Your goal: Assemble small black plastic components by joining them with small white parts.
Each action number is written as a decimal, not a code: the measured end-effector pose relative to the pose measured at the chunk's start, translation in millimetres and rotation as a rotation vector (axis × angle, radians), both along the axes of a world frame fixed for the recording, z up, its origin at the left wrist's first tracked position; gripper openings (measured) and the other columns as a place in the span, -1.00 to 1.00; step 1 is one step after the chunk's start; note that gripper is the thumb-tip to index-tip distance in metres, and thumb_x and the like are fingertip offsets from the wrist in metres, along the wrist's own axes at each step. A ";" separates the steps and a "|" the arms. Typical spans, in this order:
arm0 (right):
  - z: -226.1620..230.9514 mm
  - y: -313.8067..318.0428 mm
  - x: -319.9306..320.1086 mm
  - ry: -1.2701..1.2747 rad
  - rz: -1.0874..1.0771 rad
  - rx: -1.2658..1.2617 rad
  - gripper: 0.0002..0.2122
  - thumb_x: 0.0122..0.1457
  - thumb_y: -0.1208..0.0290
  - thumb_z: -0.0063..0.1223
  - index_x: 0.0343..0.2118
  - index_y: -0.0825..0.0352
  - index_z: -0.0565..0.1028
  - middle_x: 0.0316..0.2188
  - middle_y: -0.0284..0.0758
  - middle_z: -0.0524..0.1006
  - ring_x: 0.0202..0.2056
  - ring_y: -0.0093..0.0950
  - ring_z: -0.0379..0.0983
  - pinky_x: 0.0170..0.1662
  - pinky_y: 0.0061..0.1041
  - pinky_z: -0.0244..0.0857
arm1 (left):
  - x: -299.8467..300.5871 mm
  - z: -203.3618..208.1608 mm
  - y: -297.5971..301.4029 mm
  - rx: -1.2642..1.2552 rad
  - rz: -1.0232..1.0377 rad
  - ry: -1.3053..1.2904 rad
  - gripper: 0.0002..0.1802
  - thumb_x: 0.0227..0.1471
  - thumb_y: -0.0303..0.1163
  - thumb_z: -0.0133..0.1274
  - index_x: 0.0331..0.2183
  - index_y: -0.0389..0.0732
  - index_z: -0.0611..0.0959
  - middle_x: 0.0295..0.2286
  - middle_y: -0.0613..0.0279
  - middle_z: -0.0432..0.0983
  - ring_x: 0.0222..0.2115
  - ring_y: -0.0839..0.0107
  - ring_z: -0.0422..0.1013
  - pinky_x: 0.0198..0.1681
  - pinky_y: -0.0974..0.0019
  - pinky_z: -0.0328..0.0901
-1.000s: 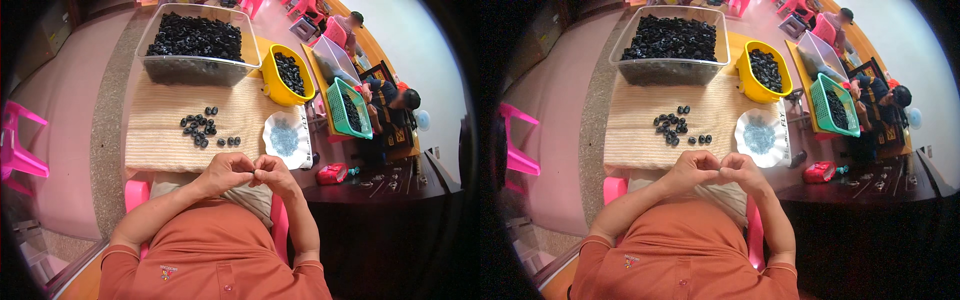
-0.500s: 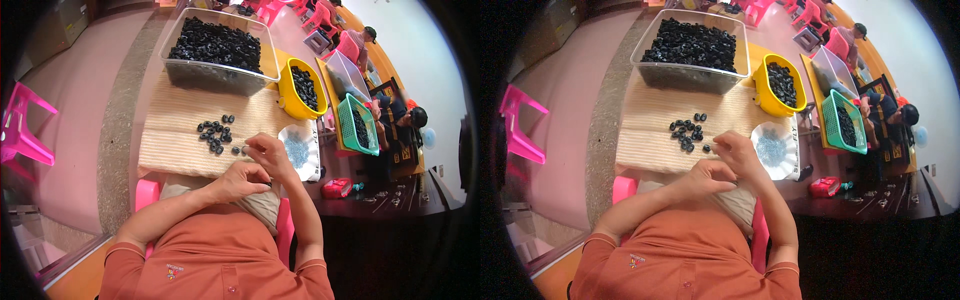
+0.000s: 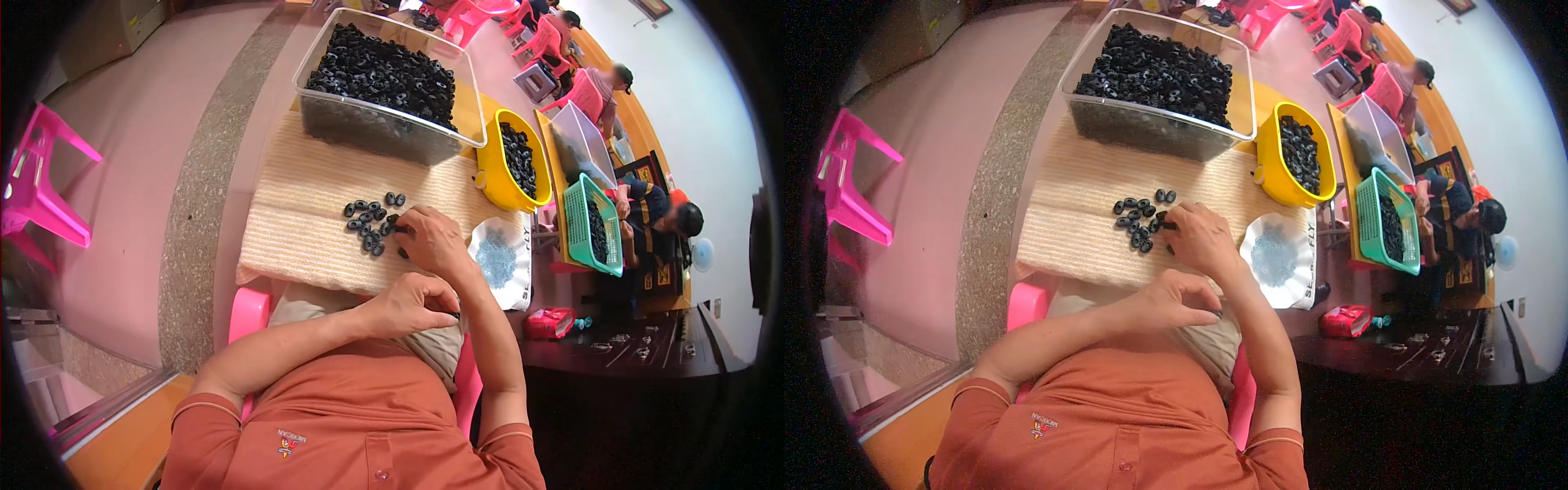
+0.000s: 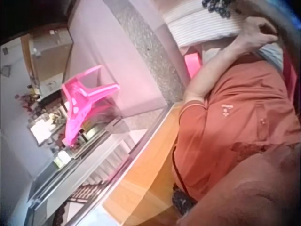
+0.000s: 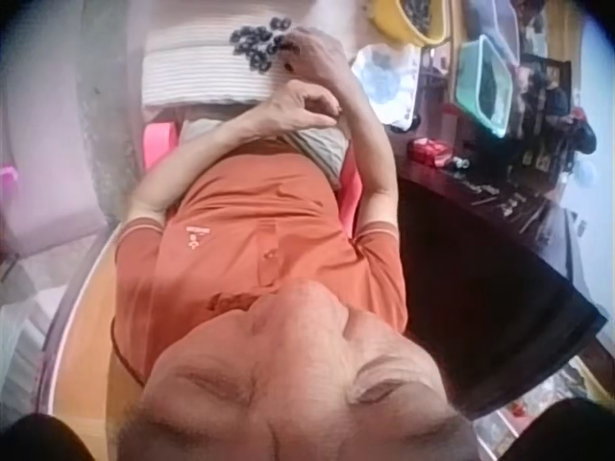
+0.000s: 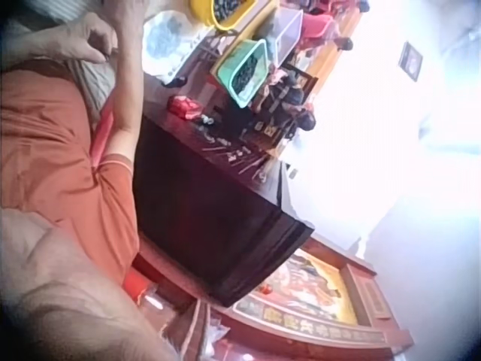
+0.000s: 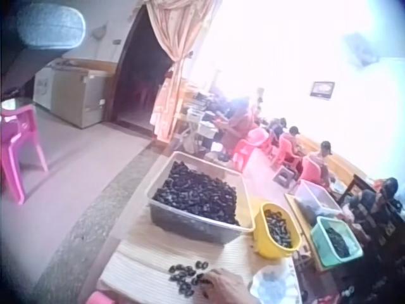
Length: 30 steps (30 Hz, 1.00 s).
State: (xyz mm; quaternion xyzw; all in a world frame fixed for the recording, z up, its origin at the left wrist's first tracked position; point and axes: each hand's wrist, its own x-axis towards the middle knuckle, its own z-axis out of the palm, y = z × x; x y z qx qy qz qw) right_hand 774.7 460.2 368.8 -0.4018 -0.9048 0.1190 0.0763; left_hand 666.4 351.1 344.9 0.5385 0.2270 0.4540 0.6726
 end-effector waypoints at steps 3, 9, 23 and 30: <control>-7.0 3.5 9.1 0.077 -0.060 -0.019 -0.81 0.01 0.39 0.24 -0.31 0.35 0.60 -0.35 -0.23 0.59 -0.28 -0.23 0.56 -0.19 -0.33 0.42 | -0.5 3.8 0.5 -0.005 -0.015 -0.014 -0.82 -0.01 -0.51 0.26 -0.31 -0.34 0.66 -0.38 0.28 0.62 -0.32 0.58 0.50 -0.19 0.45 0.41; -5.4 0.1 16.9 0.162 -0.179 -0.068 -0.81 -0.03 0.41 0.30 -0.37 0.38 0.61 -0.45 -0.17 0.62 -0.38 -0.26 0.60 -0.25 -0.37 0.46 | -0.7 2.9 -0.1 -0.012 0.015 0.018 -0.82 -0.02 -0.50 0.27 -0.32 -0.34 0.67 -0.39 0.27 0.63 -0.32 0.57 0.51 -0.19 0.44 0.41; -0.1 3.8 -9.5 0.059 -0.096 -0.038 -0.79 0.04 0.30 0.25 -0.30 0.30 0.61 -0.40 -0.21 0.61 -0.26 -0.19 0.54 -0.16 -0.24 0.38 | 4.6 -3.9 1.3 0.009 0.028 -0.009 -0.80 -0.02 -0.48 0.28 -0.32 -0.35 0.67 -0.41 0.24 0.64 -0.35 0.56 0.51 -0.23 0.43 0.42; -2.3 3.9 -11.5 0.016 -0.054 0.006 -0.83 0.06 0.35 0.20 -0.30 0.28 0.61 -0.39 -0.19 0.60 -0.25 -0.16 0.52 -0.14 -0.22 0.39 | 0.2 3.1 1.3 0.052 0.052 0.037 -0.80 -0.03 -0.48 0.28 -0.31 -0.35 0.67 -0.41 0.22 0.65 -0.35 0.56 0.52 -0.23 0.43 0.42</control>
